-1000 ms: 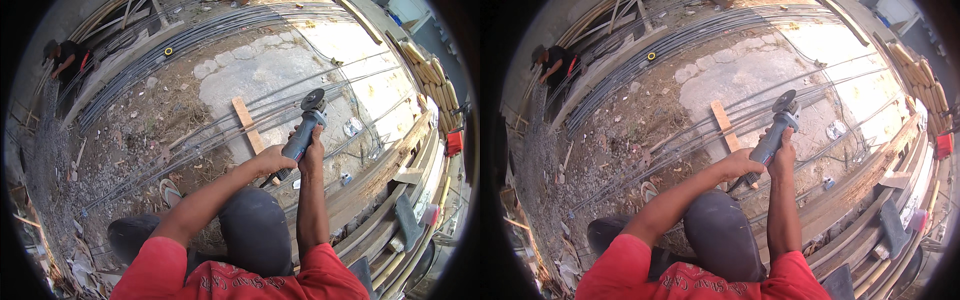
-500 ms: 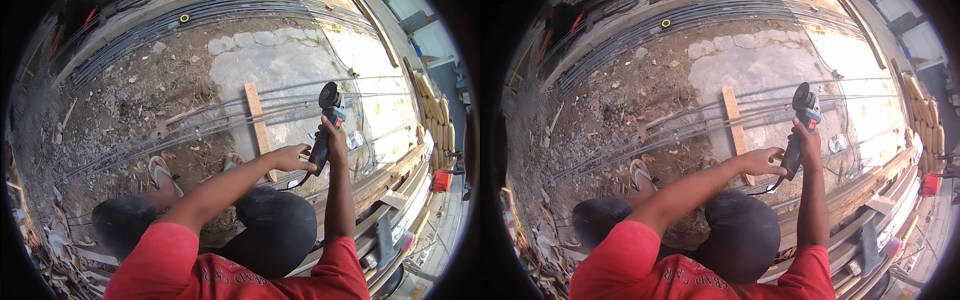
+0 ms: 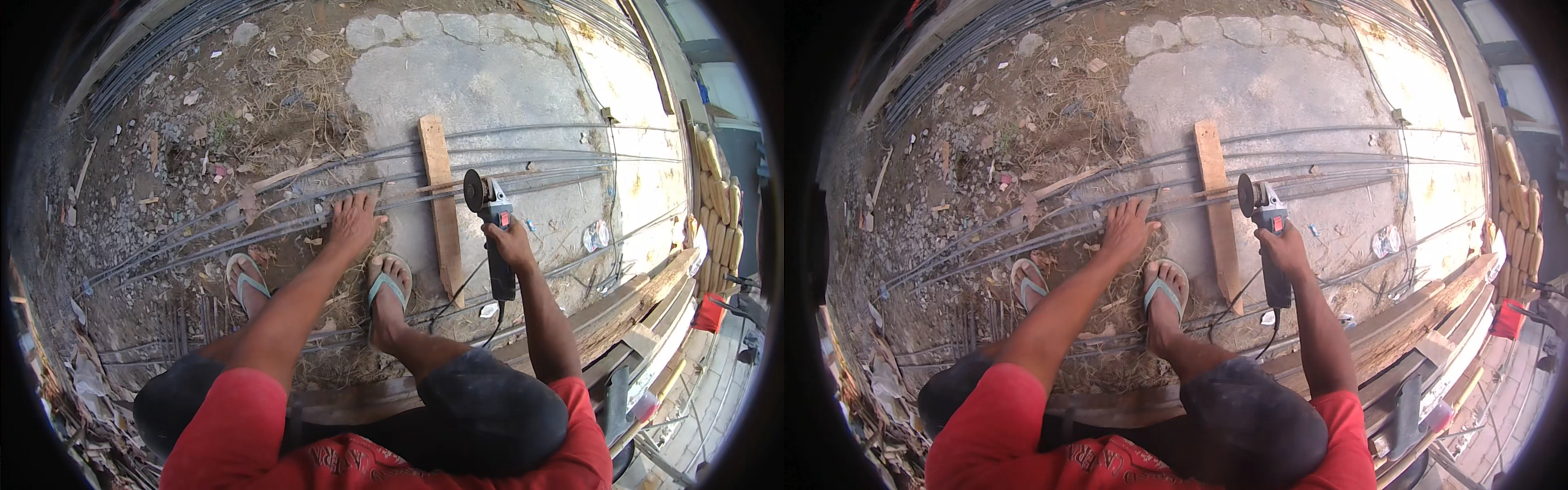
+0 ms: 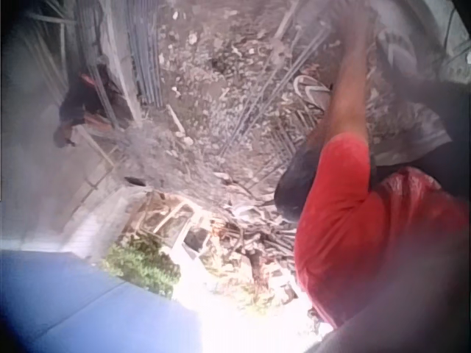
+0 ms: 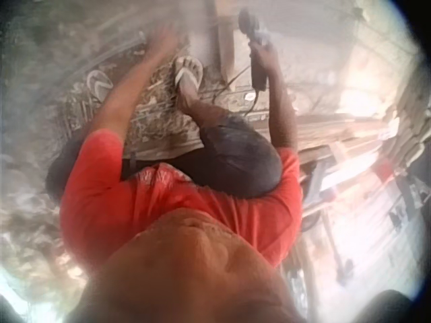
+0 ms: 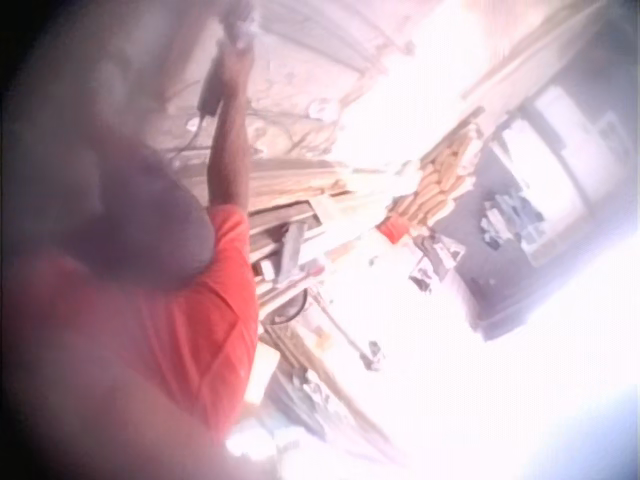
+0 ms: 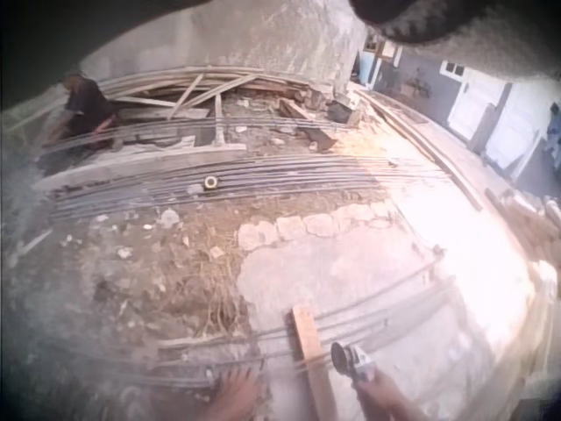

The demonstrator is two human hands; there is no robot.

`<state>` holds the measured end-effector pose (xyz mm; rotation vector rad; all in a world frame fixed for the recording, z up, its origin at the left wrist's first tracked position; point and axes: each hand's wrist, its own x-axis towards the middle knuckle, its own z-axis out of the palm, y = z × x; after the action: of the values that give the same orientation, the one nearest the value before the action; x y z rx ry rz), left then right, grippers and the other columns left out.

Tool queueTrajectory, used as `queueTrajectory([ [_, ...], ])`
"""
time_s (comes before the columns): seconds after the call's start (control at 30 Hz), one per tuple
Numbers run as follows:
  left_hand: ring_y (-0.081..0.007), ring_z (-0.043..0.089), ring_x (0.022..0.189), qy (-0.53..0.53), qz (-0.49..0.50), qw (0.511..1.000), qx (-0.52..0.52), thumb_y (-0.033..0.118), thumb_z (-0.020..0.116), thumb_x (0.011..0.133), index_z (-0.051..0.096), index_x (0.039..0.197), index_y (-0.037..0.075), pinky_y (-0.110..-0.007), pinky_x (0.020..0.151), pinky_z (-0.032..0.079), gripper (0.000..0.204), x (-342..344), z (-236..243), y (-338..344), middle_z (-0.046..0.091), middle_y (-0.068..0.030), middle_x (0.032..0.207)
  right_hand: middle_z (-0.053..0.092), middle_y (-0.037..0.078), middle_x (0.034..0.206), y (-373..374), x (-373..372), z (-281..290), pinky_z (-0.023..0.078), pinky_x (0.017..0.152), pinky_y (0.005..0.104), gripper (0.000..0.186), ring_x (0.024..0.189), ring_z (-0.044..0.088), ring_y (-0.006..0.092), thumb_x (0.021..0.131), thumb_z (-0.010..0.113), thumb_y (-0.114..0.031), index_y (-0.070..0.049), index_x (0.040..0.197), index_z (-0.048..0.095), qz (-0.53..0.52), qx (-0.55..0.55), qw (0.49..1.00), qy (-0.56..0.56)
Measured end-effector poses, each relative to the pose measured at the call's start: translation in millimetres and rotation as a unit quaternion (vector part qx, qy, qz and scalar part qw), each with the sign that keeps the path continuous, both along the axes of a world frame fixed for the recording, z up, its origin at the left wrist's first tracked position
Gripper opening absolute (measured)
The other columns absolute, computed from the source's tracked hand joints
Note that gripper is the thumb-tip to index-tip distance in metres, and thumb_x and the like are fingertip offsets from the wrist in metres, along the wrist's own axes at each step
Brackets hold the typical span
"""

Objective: The person gathers and aligns several steel rods on the ground, then uses an angle grinder to cut them to size. The person handles the rods by hand and operates the grinder with both hands to complete the cuts.

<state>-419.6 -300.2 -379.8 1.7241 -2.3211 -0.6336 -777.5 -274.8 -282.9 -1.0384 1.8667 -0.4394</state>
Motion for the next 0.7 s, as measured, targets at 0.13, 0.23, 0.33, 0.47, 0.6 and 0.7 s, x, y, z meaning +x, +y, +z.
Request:
queueTrajectory([
  [0.13,-0.0322,0.06,0.11,-0.013,-0.018,1.0,0.015,0.035,0.058,0.101,0.06,0.119,0.007,-0.049,0.096,0.042,0.033,-3,-16,-9,0.065,-0.0127,0.114,0.069,0.007,0.083,-15,10,8,0.053,0.068,0.0333,0.036,0.075,0.066,0.0147,0.084,0.074,-0.026,0.002,0.107,0.066,0.01,0.009,1.0,0.027],
  [0.23,-0.0313,0.064,0.103,0.002,-0.022,1.0,-0.022,0.033,0.056,0.102,0.061,0.106,0.009,-0.048,0.092,0.044,0.025,-4,-25,-13,0.068,-0.011,0.104,0.069,0.008,0.083,-21,13,7,0.053,0.068,0.0334,0.037,0.075,0.066,0.0156,0.084,0.075,-0.026,0.002,0.107,0.065,0.006,0.017,0.999,0.033],
  [0.33,-0.0309,0.065,0.099,-0.007,-0.013,0.998,-0.067,0.032,0.055,0.102,0.061,0.102,0.011,-0.046,0.089,0.046,0.022,-12,-31,-9,0.068,-0.0107,0.1,0.07,0.009,0.083,-23,10,9,0.054,0.068,0.034,0.038,0.075,0.067,0.0169,0.084,0.075,-0.026,0.002,0.107,0.065,0.009,0.021,0.999,0.041],
  [0.47,-0.0317,0.065,0.096,0.007,-0.038,0.998,-0.059,0.031,0.052,0.104,0.058,0.101,0.009,-0.047,0.085,0.046,0.023,-8,-34,-12,0.067,-0.0126,0.099,0.07,0.01,0.083,-25,8,5,0.054,0.068,0.035,0.038,0.075,0.068,0.018,0.083,0.076,-0.026,0.002,0.104,0.065,0.024,0.013,0.997,0.071],
  [0.6,-0.0324,0.066,0.097,0.018,-0.031,0.998,-0.055,0.031,0.053,0.104,0.058,0.101,0.008,-0.047,0.086,0.047,0.023,-4,-33,-11,0.068,-0.0136,0.099,0.07,0.011,0.082,-30,14,4,0.055,0.068,0.0353,0.038,0.075,0.069,0.0186,0.082,0.077,-0.027,0.002,0.104,0.065,0.043,0.023,0.995,0.086],
  [0.7,-0.0328,0.066,0.098,0.015,-0.023,0.998,-0.048,0.031,0.053,0.104,0.058,0.101,0.008,-0.047,0.088,0.046,0.024,-5,-32,-11,0.069,-0.0143,0.099,0.07,0.012,0.083,-33,20,6,0.055,0.069,0.0351,0.038,0.076,0.07,0.0195,0.082,0.076,-0.027,0.002,0.104,0.064,0.058,0.028,0.993,0.099],
])
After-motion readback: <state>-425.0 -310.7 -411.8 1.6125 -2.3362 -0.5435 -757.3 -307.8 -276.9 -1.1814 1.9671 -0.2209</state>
